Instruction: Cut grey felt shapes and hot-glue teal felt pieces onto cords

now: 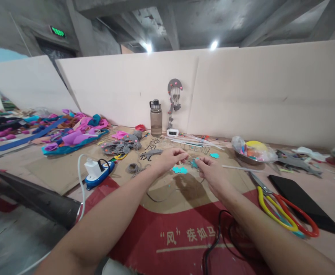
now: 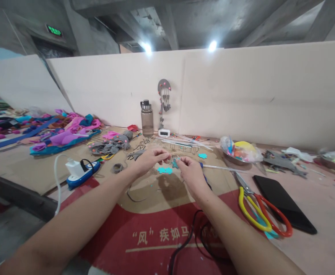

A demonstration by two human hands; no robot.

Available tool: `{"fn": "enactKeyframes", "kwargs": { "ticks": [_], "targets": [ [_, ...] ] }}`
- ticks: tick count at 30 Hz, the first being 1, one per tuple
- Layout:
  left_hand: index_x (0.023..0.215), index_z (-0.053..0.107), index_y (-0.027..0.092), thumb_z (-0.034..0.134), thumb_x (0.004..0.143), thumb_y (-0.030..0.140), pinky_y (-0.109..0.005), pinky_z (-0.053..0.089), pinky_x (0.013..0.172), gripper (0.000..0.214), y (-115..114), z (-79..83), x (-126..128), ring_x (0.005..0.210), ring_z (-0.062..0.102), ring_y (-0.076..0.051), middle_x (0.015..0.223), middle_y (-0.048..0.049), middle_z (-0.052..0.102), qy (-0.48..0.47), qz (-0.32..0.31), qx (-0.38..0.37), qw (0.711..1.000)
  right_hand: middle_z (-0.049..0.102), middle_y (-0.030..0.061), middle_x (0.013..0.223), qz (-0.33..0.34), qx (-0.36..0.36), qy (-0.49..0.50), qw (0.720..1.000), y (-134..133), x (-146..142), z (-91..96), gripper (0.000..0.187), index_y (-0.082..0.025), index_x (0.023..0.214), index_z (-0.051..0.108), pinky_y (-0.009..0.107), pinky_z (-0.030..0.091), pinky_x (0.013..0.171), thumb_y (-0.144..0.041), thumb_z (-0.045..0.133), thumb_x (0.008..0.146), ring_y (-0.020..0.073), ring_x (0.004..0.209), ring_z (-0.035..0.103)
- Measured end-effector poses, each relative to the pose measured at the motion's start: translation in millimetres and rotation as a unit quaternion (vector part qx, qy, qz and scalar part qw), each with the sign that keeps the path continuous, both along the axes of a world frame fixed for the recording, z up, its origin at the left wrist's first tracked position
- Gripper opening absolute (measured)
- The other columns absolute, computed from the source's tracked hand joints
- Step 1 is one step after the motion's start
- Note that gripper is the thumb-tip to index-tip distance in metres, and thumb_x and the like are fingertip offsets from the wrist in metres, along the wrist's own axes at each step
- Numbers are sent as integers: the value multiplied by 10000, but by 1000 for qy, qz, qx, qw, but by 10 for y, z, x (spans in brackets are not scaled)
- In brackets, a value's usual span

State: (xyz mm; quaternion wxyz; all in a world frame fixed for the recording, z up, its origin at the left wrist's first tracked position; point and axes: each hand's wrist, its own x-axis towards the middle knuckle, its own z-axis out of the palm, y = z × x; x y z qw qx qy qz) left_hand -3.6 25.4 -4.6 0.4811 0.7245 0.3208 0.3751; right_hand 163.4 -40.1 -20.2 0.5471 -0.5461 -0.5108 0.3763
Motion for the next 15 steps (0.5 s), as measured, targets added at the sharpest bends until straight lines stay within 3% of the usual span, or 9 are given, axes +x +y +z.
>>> {"fn": "enactKeyframes", "kwargs": {
  "ticks": [6,15],
  "targets": [
    [874,712,127,616,791,375,-202,392,490,278,-104,62,5,508,500,-75,637,-22,637,18,-25,-22,999,395,-39,558,-33,62,-145,987,-44,-18,75,281,-207,643,533,273,243,523,-460,594,746,111,538,310],
    [867,687,111,672,728,180,-192,489,500,156,-200,94,60,509,582,-77,623,-20,674,-4,-23,-56,998,458,-21,564,-44,109,-169,979,-82,-76,79,248,-197,672,576,282,248,531,-421,565,779,114,534,332]
  ]
}}
